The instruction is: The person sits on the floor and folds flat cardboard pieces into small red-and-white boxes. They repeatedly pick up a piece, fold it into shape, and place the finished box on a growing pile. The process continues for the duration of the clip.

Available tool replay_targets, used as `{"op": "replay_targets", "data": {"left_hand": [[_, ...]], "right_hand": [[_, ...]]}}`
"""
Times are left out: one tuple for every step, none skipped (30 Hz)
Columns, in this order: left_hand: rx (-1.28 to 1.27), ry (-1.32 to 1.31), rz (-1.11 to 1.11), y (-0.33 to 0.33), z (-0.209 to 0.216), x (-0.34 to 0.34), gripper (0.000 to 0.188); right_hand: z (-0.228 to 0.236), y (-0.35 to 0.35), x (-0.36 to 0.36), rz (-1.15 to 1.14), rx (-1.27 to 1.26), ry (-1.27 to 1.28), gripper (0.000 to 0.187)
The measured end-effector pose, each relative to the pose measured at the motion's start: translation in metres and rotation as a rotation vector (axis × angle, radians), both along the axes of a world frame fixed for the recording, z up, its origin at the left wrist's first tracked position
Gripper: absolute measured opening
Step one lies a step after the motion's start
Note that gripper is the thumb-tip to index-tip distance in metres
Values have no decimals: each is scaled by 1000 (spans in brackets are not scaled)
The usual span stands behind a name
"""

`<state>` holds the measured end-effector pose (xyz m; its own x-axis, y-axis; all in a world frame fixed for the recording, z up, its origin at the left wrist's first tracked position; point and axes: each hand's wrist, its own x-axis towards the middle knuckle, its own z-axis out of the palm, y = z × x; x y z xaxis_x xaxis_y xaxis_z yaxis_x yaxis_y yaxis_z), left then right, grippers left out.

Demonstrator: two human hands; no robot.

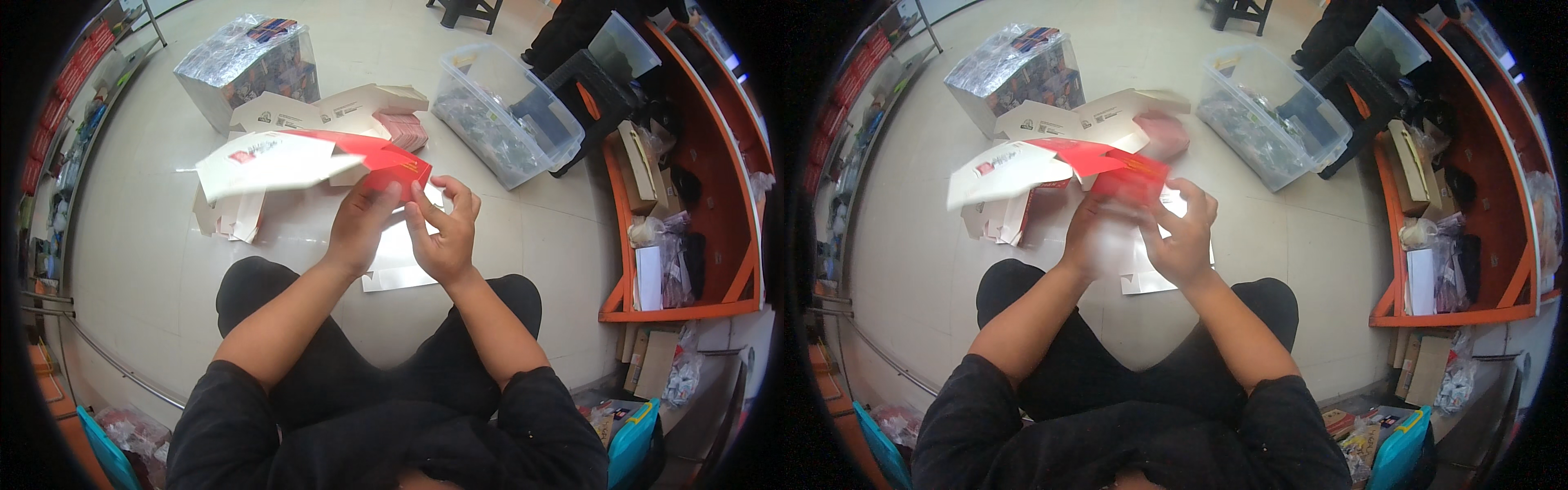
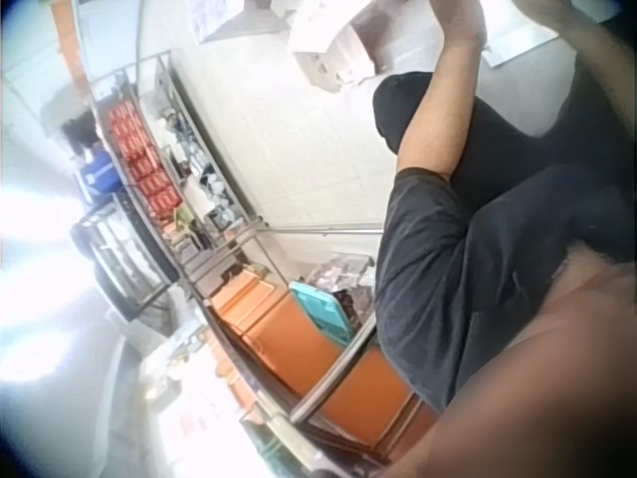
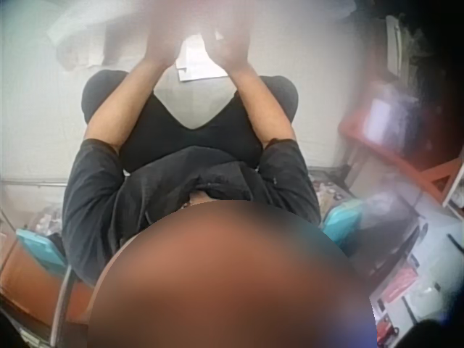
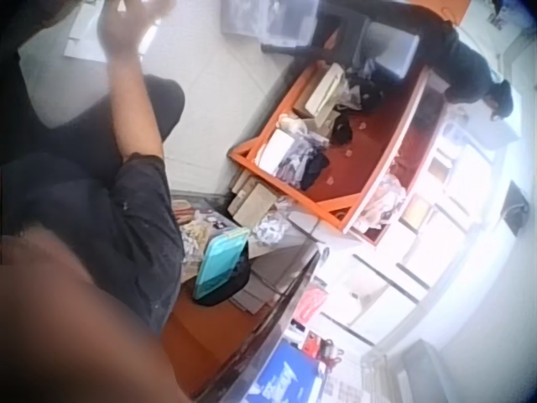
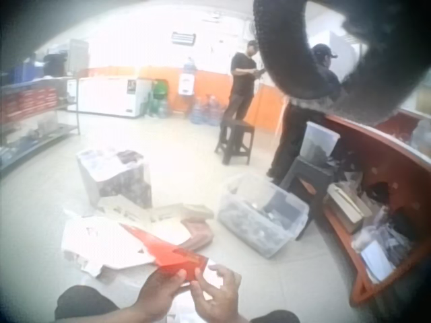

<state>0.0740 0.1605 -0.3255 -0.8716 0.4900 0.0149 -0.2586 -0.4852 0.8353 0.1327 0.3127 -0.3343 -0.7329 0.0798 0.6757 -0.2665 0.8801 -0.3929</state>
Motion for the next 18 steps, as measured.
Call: {"op": "replay_targets", "data": {"left_hand": [[-121,62,62,1,-1,-2,36],[-180,160,127,0,-1,-5,36],[-271,235,186,-2,-2,-7,36],[-361,309,246,-4,-2,-10,36],[-446,321,261,-7,-2,-12,36],[-541,380,235,-10,-2,-15,37],[-636,437,206,-15,-1,-18,37],[-761,457,163,-18,0,-21,38],[-740,466,59,-22,1,-21,40],[-728,494,-13,-24,1,-21,40],[-715,518,-86,-27,3,-21,40],[-696,527,-164,-29,4,-20,41],[-758,540,-260,-32,5,-21,41],[-769,560,-274,-33,6,-22,41],[-780,580,-289,-34,6,-23,41],[-788,596,-309,-35,6,-24,41],[-776,593,-313,-36,5,-26,42],[-760,588,-324,-37,4,-28,43]], "right_hand": [[2,3,-1,46,11,5,27],[3,7,-2,93,22,25,27],[3,10,-4,134,15,-10,27],[3,13,-6,215,-109,-37,28],[1,14,-8,289,-251,-119,29],[-1,16,-10,368,-393,-189,30],[-3,18,-13,274,-453,-197,37],[-5,19,-17,275,-555,-209,38],[-7,23,-20,273,-658,-221,40],[-8,27,-24,275,-770,-233,42],[-9,32,-28,264,-767,-279,43],[-9,38,-31,260,-773,-324,44],[-10,42,-33,228,-802,-389,45],[-11,45,-34,257,-795,-402,45],[-13,48,-34,259,-812,-436,46],[-14,50,-34,262,-828,-469,47],[-17,49,-36,261,-809,-453,45],[-19,48,-36,232,-798,-476,43]]}}
